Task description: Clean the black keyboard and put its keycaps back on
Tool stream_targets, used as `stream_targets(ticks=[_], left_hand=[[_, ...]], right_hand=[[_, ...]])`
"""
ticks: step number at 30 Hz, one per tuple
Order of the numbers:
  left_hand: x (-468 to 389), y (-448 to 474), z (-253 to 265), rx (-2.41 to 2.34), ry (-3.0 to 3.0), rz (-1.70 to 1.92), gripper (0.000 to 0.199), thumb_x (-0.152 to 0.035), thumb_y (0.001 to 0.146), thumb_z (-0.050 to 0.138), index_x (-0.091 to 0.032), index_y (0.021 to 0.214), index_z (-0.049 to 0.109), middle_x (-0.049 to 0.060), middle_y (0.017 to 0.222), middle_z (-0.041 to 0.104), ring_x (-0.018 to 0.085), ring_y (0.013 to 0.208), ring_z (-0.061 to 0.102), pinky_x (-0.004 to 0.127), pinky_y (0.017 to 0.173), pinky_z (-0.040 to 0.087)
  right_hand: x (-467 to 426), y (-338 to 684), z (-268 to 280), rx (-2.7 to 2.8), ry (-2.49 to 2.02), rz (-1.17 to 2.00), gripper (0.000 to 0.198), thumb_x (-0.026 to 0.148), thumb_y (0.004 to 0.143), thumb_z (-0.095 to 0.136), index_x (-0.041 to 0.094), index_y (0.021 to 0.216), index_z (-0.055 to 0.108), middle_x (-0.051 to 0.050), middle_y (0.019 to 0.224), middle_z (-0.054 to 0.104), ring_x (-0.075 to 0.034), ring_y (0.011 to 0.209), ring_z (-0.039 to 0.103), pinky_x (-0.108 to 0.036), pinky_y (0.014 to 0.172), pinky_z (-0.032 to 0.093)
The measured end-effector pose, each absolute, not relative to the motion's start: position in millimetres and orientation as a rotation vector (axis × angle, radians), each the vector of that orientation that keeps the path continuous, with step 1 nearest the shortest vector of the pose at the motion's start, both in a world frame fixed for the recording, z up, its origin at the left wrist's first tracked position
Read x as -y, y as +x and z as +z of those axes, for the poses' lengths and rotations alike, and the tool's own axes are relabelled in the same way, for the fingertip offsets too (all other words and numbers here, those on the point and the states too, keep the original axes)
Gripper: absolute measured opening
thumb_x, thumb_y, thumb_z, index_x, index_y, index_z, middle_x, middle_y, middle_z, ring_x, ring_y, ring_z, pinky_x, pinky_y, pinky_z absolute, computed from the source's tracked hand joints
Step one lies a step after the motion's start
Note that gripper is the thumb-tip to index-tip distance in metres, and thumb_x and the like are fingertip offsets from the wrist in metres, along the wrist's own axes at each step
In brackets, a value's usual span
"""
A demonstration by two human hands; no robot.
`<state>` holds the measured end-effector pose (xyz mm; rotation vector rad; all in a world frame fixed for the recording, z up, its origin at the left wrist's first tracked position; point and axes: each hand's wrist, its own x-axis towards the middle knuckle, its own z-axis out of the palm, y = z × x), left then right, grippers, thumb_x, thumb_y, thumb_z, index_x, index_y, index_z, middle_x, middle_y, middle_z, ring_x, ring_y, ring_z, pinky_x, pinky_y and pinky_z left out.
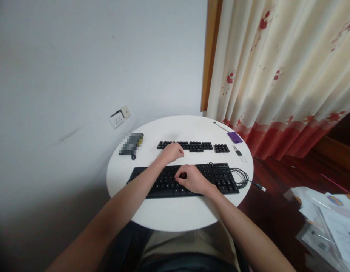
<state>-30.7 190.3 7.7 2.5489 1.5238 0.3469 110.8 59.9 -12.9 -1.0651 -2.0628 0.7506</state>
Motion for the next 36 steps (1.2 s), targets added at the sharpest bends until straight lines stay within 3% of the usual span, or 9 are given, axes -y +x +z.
stream_targets(ticks=[13, 24, 32, 36], left_hand=[[-185.3, -31.8, 16.9, -1.444, 2.505, 0.378, 0.011, -0.018, 0.076, 0.073, -0.022, 0.083, 0.082, 0.006, 0.087, 0.078, 0.021, 0.088, 0.071, 0.03, 0.087, 0.052], [-140.4, -71.7, 81.5, -1.269, 2.487, 0.545, 0.011, -0.026, 0.079, 0.074, -0.021, 0.085, 0.081, 0.003, 0.082, 0.077, 0.017, 0.077, 0.067, 0.028, 0.079, 0.049], [-69.2, -108.7, 38.8, -1.328, 2.265, 0.648, 0.008, -0.023, 0.079, 0.073, -0.025, 0.084, 0.079, -0.001, 0.088, 0.077, 0.017, 0.083, 0.066, 0.027, 0.076, 0.049], [-56.6, -106.8, 16.3, -1.289, 2.231, 0.716, 0.007, -0.02, 0.081, 0.073, -0.025, 0.082, 0.078, -0.001, 0.089, 0.078, 0.017, 0.083, 0.066, 0.03, 0.082, 0.049]], right_hand=[[-55.0, 111.5, -12.7, 2.221, -0.896, 0.583, 0.012, 0.011, 0.086, 0.065, 0.019, 0.077, 0.068, -0.005, 0.092, 0.07, -0.018, 0.091, 0.061, -0.031, 0.087, 0.046], [-53.1, 109.6, -14.8, 2.187, -1.02, 0.527, 0.019, 0.019, 0.089, 0.063, 0.018, 0.07, 0.063, -0.003, 0.081, 0.062, -0.016, 0.08, 0.058, -0.028, 0.076, 0.043], [-52.3, 109.6, -11.6, 2.177, -1.017, 0.565, 0.022, 0.016, 0.087, 0.063, 0.018, 0.065, 0.062, -0.002, 0.075, 0.062, -0.016, 0.077, 0.057, -0.028, 0.074, 0.042], [-52.8, 109.8, -13.2, 2.162, -1.026, 0.574, 0.023, 0.017, 0.088, 0.063, 0.018, 0.065, 0.061, -0.001, 0.074, 0.061, -0.015, 0.073, 0.056, -0.027, 0.071, 0.042]])
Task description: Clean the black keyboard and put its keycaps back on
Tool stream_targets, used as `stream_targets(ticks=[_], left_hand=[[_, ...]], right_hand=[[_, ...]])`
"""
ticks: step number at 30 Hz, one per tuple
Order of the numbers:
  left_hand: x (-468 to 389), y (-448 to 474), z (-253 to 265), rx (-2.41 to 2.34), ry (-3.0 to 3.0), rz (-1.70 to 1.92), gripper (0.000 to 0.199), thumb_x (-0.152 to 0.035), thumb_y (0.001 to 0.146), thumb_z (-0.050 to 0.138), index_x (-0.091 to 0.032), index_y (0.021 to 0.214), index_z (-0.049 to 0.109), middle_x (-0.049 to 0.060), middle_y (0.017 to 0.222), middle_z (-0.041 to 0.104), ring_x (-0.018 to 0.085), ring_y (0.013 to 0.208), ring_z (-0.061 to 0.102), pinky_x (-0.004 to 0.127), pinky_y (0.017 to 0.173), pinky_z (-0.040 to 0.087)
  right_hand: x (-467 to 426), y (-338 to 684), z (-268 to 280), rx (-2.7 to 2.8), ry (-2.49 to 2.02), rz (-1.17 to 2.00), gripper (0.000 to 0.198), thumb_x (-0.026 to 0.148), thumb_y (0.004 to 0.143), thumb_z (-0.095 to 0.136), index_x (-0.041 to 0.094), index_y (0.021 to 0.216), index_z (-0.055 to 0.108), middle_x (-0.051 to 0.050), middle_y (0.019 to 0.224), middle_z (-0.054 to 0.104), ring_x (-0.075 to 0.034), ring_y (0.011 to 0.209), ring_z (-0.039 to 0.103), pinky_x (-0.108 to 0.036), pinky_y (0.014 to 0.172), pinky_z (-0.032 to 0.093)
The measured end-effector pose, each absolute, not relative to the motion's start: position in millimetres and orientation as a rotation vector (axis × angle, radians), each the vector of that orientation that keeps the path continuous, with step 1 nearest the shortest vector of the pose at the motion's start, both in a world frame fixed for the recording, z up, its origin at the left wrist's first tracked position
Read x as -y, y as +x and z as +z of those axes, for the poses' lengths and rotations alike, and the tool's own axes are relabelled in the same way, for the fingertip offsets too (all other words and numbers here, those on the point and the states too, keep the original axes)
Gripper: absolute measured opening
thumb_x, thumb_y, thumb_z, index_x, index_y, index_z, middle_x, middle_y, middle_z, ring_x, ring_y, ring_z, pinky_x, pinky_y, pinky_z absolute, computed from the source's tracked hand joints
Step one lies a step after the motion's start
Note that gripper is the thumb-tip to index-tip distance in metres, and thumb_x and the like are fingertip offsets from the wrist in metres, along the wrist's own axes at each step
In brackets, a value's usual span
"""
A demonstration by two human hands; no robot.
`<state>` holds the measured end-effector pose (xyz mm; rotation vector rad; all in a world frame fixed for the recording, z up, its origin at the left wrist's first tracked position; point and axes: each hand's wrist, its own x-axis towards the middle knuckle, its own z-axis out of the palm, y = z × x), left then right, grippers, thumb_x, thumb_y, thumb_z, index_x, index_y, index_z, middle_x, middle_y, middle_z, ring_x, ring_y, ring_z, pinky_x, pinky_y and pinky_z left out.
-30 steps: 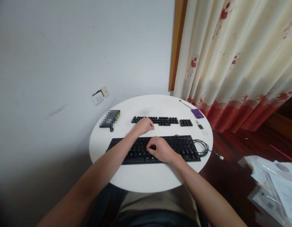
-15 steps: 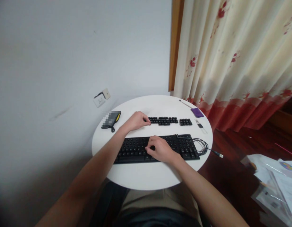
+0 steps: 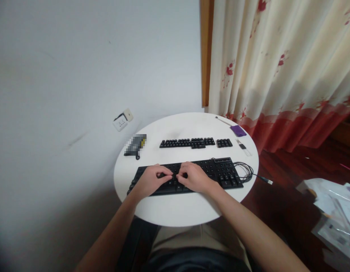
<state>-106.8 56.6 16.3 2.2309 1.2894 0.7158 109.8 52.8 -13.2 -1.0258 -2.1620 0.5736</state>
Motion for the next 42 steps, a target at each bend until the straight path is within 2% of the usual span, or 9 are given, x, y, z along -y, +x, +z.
stream_targets(ticks=[12, 24, 38, 42], left_hand=[[-51.3, -103.9, -9.4, -1.218, 2.364, 0.825, 0.008, -0.02, 0.087, 0.068, -0.023, 0.085, 0.075, 0.002, 0.096, 0.077, 0.019, 0.092, 0.064, 0.037, 0.089, 0.048], [-47.0, -103.0, -18.3, -1.249, 2.369, 0.927, 0.01, -0.02, 0.089, 0.065, -0.023, 0.085, 0.074, 0.002, 0.098, 0.076, 0.019, 0.092, 0.063, 0.036, 0.088, 0.049], [-26.2, -97.8, -14.3, -1.316, 2.556, 0.883, 0.024, -0.026, 0.1, 0.048, -0.021, 0.1, 0.072, 0.004, 0.108, 0.071, 0.022, 0.101, 0.056, 0.04, 0.092, 0.047], [-21.1, -96.5, -17.6, -1.412, 2.593, 0.874, 0.025, -0.027, 0.1, 0.048, -0.023, 0.102, 0.072, 0.004, 0.113, 0.071, 0.023, 0.104, 0.056, 0.042, 0.087, 0.044]], right_hand=[[-53.1, 108.7, -14.4, 2.144, -1.02, 0.565, 0.026, 0.017, 0.088, 0.063, 0.018, 0.062, 0.059, 0.0, 0.069, 0.058, -0.014, 0.069, 0.053, -0.025, 0.068, 0.04], [-53.3, 108.9, -14.3, 2.138, -1.023, 0.586, 0.026, 0.017, 0.087, 0.062, 0.018, 0.062, 0.056, 0.001, 0.068, 0.057, -0.013, 0.067, 0.052, -0.025, 0.067, 0.038], [-54.3, 108.7, -15.4, 2.15, -0.988, 0.563, 0.026, 0.015, 0.087, 0.062, 0.018, 0.062, 0.056, 0.001, 0.066, 0.056, -0.012, 0.066, 0.051, -0.024, 0.064, 0.037], [-54.4, 108.6, -16.9, 2.165, -0.997, 0.537, 0.025, 0.015, 0.086, 0.062, 0.018, 0.062, 0.056, 0.0, 0.067, 0.057, -0.013, 0.067, 0.051, -0.024, 0.065, 0.036]])
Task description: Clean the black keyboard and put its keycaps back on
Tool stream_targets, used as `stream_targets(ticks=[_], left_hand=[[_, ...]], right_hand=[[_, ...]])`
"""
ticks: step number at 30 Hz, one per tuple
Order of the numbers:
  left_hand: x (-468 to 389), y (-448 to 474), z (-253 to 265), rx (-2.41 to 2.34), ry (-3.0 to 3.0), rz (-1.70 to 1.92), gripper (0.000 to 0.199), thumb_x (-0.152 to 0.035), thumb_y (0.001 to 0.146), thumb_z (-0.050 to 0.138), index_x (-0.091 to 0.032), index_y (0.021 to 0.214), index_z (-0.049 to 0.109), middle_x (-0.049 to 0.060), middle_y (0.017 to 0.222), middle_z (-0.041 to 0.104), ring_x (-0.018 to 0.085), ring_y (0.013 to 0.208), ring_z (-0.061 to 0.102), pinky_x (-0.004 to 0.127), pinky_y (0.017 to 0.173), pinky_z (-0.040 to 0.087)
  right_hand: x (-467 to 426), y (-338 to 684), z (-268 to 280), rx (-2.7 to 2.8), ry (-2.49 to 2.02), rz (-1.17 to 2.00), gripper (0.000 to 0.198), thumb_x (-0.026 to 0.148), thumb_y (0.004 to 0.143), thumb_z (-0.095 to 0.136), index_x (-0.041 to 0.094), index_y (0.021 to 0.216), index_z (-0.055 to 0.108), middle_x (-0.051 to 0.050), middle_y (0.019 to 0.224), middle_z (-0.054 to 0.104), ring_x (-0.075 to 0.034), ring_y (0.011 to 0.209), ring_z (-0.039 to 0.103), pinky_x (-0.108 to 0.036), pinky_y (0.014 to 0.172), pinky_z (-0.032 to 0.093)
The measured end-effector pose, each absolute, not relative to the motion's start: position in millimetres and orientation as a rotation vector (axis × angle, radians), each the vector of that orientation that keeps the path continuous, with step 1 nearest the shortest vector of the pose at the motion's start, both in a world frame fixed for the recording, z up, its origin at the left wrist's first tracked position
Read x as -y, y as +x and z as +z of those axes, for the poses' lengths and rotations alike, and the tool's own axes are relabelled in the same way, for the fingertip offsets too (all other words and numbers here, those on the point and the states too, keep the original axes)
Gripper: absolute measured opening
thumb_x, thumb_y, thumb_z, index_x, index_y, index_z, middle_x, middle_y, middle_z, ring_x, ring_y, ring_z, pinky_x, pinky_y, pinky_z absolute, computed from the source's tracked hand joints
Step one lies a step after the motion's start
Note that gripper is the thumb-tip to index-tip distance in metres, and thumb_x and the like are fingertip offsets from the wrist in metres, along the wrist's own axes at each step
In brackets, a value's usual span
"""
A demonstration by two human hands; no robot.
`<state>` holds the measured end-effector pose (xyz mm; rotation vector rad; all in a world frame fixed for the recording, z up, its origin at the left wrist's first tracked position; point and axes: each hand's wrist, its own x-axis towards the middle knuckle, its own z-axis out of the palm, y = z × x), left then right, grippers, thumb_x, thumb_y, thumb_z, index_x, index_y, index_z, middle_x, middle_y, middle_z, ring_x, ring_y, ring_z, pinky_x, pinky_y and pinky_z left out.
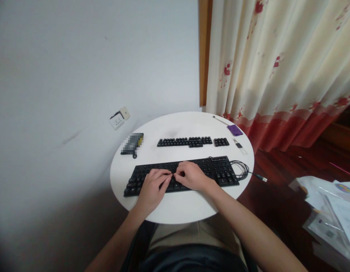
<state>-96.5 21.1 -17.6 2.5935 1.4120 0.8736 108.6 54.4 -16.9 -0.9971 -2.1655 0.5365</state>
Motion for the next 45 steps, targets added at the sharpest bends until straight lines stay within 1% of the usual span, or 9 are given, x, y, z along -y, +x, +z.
stream_targets(ticks=[4, 9, 17, 25, 30, 35, 45], left_hand=[[-18.1, -94.5, -18.6, -1.47, 2.602, 0.861, 0.024, -0.028, 0.1, 0.048, -0.024, 0.103, 0.072, 0.004, 0.113, 0.071, 0.024, 0.107, 0.056, 0.042, 0.084, 0.041], [-17.3, -93.6, -20.4, -1.465, 2.607, 0.842, 0.025, -0.027, 0.1, 0.049, -0.023, 0.094, 0.073, 0.005, 0.112, 0.071, 0.024, 0.108, 0.056, 0.042, 0.085, 0.04], [-16.1, -93.1, -21.4, -1.469, 2.601, 0.857, 0.026, -0.026, 0.1, 0.048, -0.023, 0.093, 0.072, 0.004, 0.112, 0.07, 0.023, 0.108, 0.057, 0.041, 0.086, 0.041], [-15.4, -92.9, -25.1, -1.454, 2.605, 0.91, 0.021, -0.023, 0.099, 0.049, -0.022, 0.101, 0.071, 0.005, 0.113, 0.071, 0.023, 0.107, 0.058, 0.042, 0.088, 0.042], [-14.8, -93.0, -24.0, -1.439, 2.589, 0.946, 0.022, -0.021, 0.098, 0.05, -0.021, 0.109, 0.068, 0.006, 0.114, 0.071, 0.022, 0.107, 0.058, 0.042, 0.089, 0.043], [-14.3, -93.1, -25.5, -1.446, 2.61, 0.958, 0.022, -0.021, 0.097, 0.051, -0.022, 0.108, 0.07, 0.006, 0.114, 0.071, 0.023, 0.107, 0.059, 0.042, 0.089, 0.043], [-13.6, -92.3, -25.8, -1.44, 2.604, 0.926, 0.023, -0.021, 0.098, 0.049, -0.022, 0.109, 0.069, 0.006, 0.116, 0.071, 0.024, 0.109, 0.058, 0.043, 0.091, 0.043]], right_hand=[[-53.4, 108.1, -15.4, 2.179, -1.022, 0.532, 0.023, 0.016, 0.086, 0.062, 0.018, 0.063, 0.058, 0.0, 0.067, 0.058, -0.013, 0.066, 0.051, -0.024, 0.064, 0.035], [-53.2, 109.0, -13.5, 2.229, -1.025, 0.515, 0.022, 0.017, 0.088, 0.06, 0.018, 0.066, 0.06, 0.0, 0.068, 0.058, -0.013, 0.067, 0.051, -0.024, 0.065, 0.035], [-54.0, 107.6, -15.6, 2.304, -1.087, 0.414, 0.03, 0.02, 0.09, 0.058, 0.018, 0.061, 0.054, 0.0, 0.066, 0.056, -0.013, 0.067, 0.049, -0.025, 0.065, 0.032], [-52.5, 107.0, -14.7, 2.258, -1.08, 0.458, 0.03, 0.019, 0.09, 0.058, 0.018, 0.06, 0.052, 0.001, 0.065, 0.053, -0.012, 0.064, 0.048, -0.025, 0.063, 0.031], [-52.3, 106.9, -13.6, 2.243, -1.071, 0.452, 0.029, 0.02, 0.092, 0.058, 0.018, 0.063, 0.054, 0.001, 0.066, 0.056, -0.011, 0.063, 0.048, -0.024, 0.063, 0.031], [-51.7, 107.8, -13.6, 2.26, -1.051, 0.404, 0.028, 0.022, 0.095, 0.055, 0.017, 0.068, 0.059, -0.001, 0.071, 0.059, -0.012, 0.067, 0.053, -0.024, 0.065, 0.033], [-50.2, 108.7, -14.6, 2.307, -1.077, 0.36, 0.029, 0.023, 0.094, 0.056, 0.018, 0.066, 0.059, -0.001, 0.069, 0.06, -0.012, 0.065, 0.051, -0.025, 0.063, 0.031]])
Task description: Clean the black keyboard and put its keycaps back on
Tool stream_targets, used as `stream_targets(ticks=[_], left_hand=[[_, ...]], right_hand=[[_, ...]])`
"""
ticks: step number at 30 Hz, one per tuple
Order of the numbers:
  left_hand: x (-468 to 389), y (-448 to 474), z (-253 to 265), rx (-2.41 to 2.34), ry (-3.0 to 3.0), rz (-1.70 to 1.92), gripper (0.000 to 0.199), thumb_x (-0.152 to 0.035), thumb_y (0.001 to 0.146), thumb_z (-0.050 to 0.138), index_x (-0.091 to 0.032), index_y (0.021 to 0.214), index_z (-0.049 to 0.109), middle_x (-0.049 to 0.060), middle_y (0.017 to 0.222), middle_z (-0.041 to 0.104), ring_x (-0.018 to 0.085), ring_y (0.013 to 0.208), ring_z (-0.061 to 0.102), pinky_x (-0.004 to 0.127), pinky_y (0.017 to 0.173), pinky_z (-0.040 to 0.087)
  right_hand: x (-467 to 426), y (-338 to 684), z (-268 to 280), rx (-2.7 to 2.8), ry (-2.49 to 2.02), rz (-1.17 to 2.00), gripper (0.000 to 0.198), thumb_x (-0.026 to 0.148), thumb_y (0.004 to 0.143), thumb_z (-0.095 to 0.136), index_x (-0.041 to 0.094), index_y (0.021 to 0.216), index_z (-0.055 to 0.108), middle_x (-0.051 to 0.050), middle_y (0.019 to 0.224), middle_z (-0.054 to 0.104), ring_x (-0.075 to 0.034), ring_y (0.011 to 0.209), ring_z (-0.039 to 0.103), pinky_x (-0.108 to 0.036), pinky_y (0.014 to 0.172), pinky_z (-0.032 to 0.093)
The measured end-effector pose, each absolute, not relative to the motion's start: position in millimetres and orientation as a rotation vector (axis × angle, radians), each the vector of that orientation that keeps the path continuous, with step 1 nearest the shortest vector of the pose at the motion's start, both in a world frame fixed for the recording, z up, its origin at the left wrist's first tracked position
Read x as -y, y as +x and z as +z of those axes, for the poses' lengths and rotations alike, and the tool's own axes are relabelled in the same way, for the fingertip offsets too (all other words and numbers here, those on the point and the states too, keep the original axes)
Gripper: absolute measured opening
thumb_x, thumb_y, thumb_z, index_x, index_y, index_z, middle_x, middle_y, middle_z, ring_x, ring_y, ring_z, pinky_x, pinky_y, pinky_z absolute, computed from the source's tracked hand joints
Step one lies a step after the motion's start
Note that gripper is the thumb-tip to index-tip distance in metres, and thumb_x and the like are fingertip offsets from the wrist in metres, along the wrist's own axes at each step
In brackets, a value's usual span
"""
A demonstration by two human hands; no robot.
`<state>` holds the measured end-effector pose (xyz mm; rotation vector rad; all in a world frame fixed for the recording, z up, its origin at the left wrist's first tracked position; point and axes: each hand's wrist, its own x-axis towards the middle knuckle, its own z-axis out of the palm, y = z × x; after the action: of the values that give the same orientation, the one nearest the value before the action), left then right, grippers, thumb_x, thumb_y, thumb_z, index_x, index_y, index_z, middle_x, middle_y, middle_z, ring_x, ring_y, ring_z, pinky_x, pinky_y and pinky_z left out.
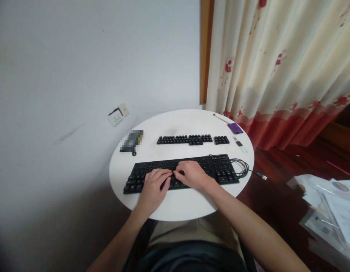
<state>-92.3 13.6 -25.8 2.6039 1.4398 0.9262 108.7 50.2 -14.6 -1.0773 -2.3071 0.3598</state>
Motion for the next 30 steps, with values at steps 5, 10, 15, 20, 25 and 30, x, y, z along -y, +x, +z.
stream_targets(ticks=[5, 10, 15, 20, 25, 30], left_hand=[[-13.5, -92.6, -25.7, -1.442, 2.61, 0.922, 0.023, -0.02, 0.097, 0.051, -0.022, 0.111, 0.069, 0.006, 0.116, 0.07, 0.024, 0.109, 0.058, 0.043, 0.092, 0.043], [-14.9, -92.4, -27.0, -1.449, 2.623, 0.911, 0.022, -0.019, 0.097, 0.051, -0.021, 0.108, 0.07, 0.006, 0.114, 0.071, 0.023, 0.109, 0.058, 0.043, 0.091, 0.043], [-15.3, -92.8, -28.0, -1.452, 2.61, 0.935, 0.022, -0.018, 0.097, 0.051, -0.021, 0.108, 0.07, 0.006, 0.115, 0.071, 0.023, 0.109, 0.059, 0.042, 0.091, 0.043], [-15.4, -93.3, -26.9, -1.448, 2.625, 0.916, 0.021, -0.019, 0.097, 0.051, -0.021, 0.106, 0.07, 0.006, 0.114, 0.071, 0.024, 0.109, 0.059, 0.043, 0.091, 0.043], [-15.8, -93.3, -26.8, -1.449, 2.63, 0.924, 0.021, -0.018, 0.096, 0.051, -0.021, 0.107, 0.069, 0.007, 0.113, 0.071, 0.024, 0.108, 0.059, 0.042, 0.091, 0.044], [-20.2, -95.1, -26.2, -1.424, 2.623, 0.927, 0.021, -0.019, 0.096, 0.052, -0.021, 0.104, 0.071, 0.006, 0.111, 0.071, 0.023, 0.106, 0.06, 0.042, 0.089, 0.045]], right_hand=[[-50.6, 107.9, -15.3, 2.297, -1.099, 0.357, 0.028, 0.022, 0.095, 0.056, 0.018, 0.068, 0.061, -0.001, 0.07, 0.06, -0.012, 0.064, 0.051, -0.025, 0.063, 0.031], [-50.0, 107.8, -13.5, 2.303, -1.099, 0.337, 0.028, 0.023, 0.095, 0.056, 0.018, 0.068, 0.061, -0.001, 0.07, 0.059, -0.012, 0.064, 0.05, -0.025, 0.063, 0.03], [-49.7, 107.3, -13.4, 2.311, -1.111, 0.345, 0.028, 0.024, 0.095, 0.056, 0.017, 0.068, 0.061, -0.001, 0.071, 0.06, -0.012, 0.065, 0.051, -0.025, 0.063, 0.031], [-49.5, 106.9, -11.5, 2.311, -1.12, 0.353, 0.029, 0.025, 0.095, 0.056, 0.017, 0.067, 0.062, -0.001, 0.071, 0.06, -0.012, 0.065, 0.051, -0.025, 0.063, 0.031], [-49.0, 106.7, -8.9, 2.302, -1.114, 0.358, 0.029, 0.023, 0.095, 0.057, 0.017, 0.066, 0.062, -0.001, 0.07, 0.06, -0.012, 0.065, 0.051, -0.025, 0.062, 0.03], [-50.3, 106.9, -11.0, 2.272, -1.145, 0.357, 0.028, 0.024, 0.094, 0.057, 0.018, 0.067, 0.062, -0.001, 0.07, 0.061, -0.012, 0.063, 0.05, -0.025, 0.062, 0.03]])
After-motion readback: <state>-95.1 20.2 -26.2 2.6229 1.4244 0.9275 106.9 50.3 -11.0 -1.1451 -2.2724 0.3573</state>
